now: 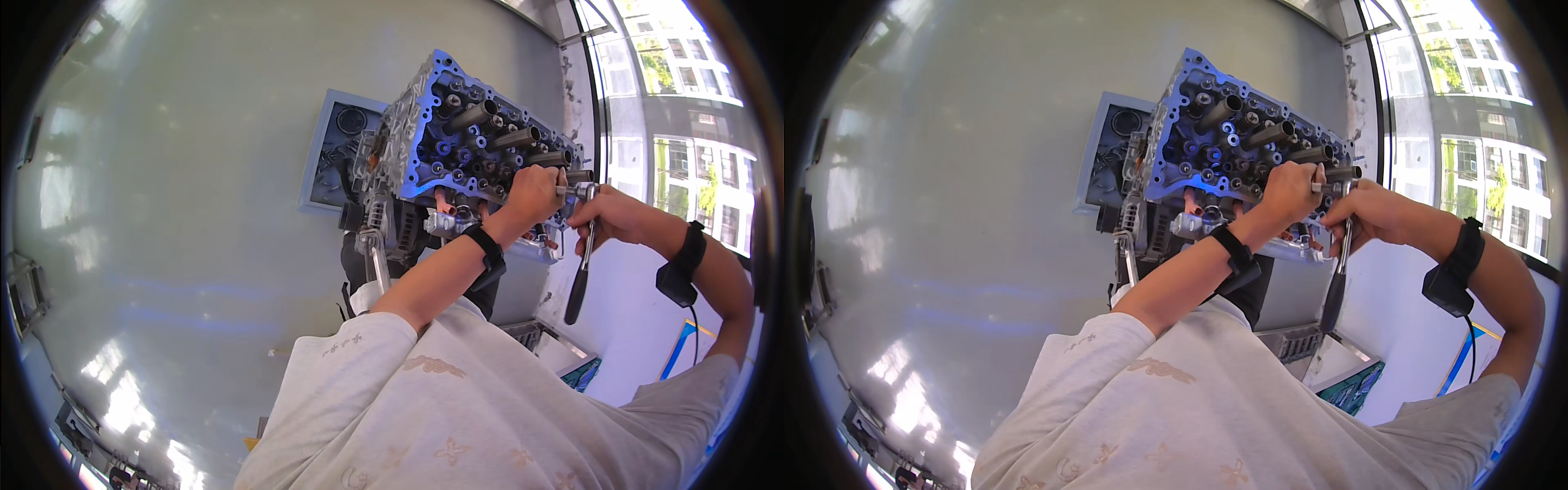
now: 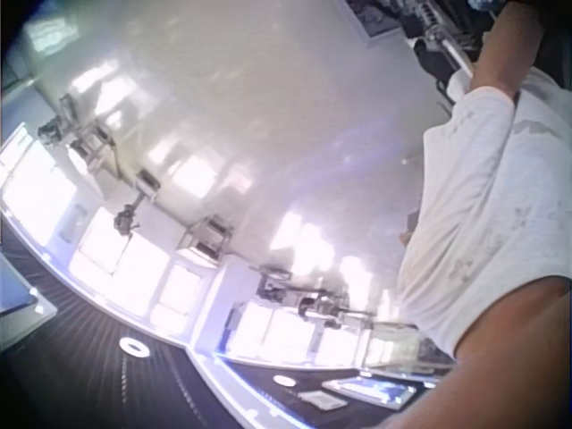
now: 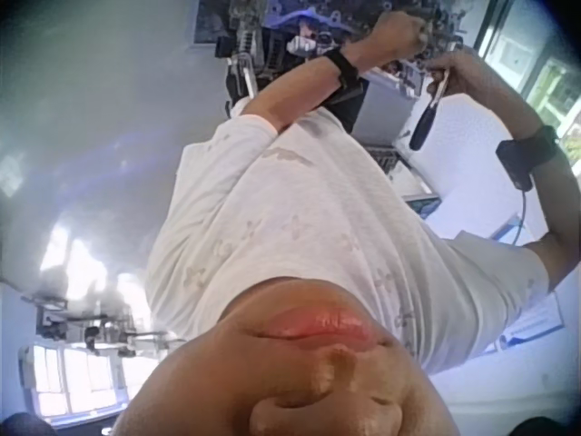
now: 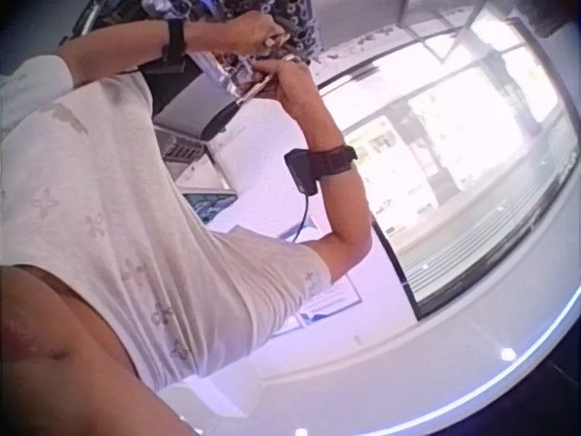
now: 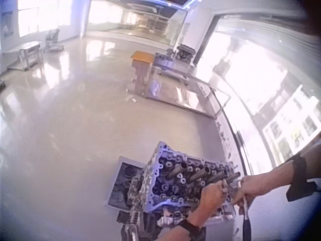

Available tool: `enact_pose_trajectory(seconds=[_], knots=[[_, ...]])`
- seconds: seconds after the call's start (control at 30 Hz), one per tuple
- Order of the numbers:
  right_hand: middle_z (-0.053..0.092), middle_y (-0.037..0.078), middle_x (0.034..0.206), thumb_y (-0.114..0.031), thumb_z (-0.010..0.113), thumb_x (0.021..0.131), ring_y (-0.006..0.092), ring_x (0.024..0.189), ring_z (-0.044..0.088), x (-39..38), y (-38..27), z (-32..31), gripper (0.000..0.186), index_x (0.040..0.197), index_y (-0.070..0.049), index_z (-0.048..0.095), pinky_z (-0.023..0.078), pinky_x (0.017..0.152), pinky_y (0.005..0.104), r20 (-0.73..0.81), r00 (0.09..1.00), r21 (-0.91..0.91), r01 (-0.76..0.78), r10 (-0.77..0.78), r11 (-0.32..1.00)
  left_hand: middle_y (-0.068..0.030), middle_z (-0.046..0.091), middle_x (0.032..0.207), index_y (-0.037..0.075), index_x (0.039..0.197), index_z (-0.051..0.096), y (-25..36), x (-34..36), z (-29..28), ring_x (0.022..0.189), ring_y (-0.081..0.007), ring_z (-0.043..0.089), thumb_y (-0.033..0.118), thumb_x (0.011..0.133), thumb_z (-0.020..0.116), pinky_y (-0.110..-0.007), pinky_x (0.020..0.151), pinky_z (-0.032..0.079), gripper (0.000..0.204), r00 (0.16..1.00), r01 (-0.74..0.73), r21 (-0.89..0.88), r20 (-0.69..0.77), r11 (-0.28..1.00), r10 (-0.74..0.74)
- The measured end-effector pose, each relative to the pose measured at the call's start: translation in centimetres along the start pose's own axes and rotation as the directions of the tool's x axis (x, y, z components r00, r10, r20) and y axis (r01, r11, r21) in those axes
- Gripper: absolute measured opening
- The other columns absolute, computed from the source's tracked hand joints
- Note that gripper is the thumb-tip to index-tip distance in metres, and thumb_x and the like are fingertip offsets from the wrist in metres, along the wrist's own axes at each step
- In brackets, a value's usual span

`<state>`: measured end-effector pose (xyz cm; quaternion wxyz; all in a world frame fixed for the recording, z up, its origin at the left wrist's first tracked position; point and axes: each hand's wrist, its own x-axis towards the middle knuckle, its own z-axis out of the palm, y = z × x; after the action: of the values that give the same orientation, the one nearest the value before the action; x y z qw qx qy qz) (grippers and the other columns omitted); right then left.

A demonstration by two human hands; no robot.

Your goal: Use a ratchet to loosen or tighten bolts on an engine block.

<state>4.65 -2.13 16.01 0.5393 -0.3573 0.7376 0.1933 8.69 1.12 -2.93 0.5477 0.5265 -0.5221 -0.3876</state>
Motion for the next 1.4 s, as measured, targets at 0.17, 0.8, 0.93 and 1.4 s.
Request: enact_pose_trajectory(seconds=[0.17, 0.8, 0.93, 1.4], knots=[[0.062, 0.012, 0.068, 0.004, 0.069, 0.066, 0.0266, 0.067, 0.066, 0.5, -2.2, -1.5, 0.012, 0.074, 0.001, 0.060, 0.054, 0.081, 0.0432, 0.135, 0.834, -0.968, 0.226, -0.535, 0.108, -0.0223, 0.060, 0.063, 0.001, 0.067, 0.064, -0.2, 0.7, 0.3, 0.062, -0.0417, 0.061, 0.025, 0.093, 0.053, -0.048, 0.063, 0.051, 0.037, 1.000, 0.015, -0.053, -0.015, 0.998, -0.015], [0.058, 0.011, 0.062, 0.004, 0.063, 0.070, 0.0292, 0.061, 0.061, 1.5, -0.9, -1.4, 0.018, 0.087, 0.003, 0.060, 0.053, 0.069, 0.0427, 0.224, 0.655, -0.958, 0.286, -0.722, -0.038, -0.0176, 0.060, 0.059, 0.006, 0.069, 0.059, -0.9, -0.3, 0.4, 0.059, -0.0382, 0.062, 0.026, 0.090, 0.056, -0.047, 0.057, 0.048, 0.030, 0.982, -0.173, 0.012, -0.078, 0.985, 0.174], [0.057, 0.010, 0.061, 0.006, 0.062, 0.071, 0.0248, 0.058, 0.059, 0.8, -1.2, -1.4, 0.019, 0.090, 0.003, 0.060, 0.055, 0.071, 0.0430, -0.011, 0.907, -0.673, 0.304, -0.420, 0.675, -0.0173, 0.059, 0.059, 0.006, 0.068, 0.059, -0.6, 0.0, 0.3, 0.059, -0.0380, 0.062, 0.026, 0.090, 0.056, -0.047, 0.057, 0.048, 0.030, 0.941, -0.283, -0.096, -0.217, 0.954, 0.258], [0.054, 0.005, 0.061, 0.005, 0.065, 0.070, 0.0189, 0.053, 0.058, 0.9, -1.9, -0.8, 0.018, 0.087, 0.004, 0.060, 0.052, 0.057, 0.0350, -0.004, 0.976, -0.751, 0.142, -0.220, 0.644, -0.0149, 0.062, 0.066, 0.007, 0.078, 0.061, -0.9, -0.4, 0.5, 0.065, -0.0359, 0.064, 0.019, 0.077, 0.065, -0.045, 0.061, 0.050, 0.013, 0.965, -0.246, -0.061, -0.108, 0.967, 0.238]])
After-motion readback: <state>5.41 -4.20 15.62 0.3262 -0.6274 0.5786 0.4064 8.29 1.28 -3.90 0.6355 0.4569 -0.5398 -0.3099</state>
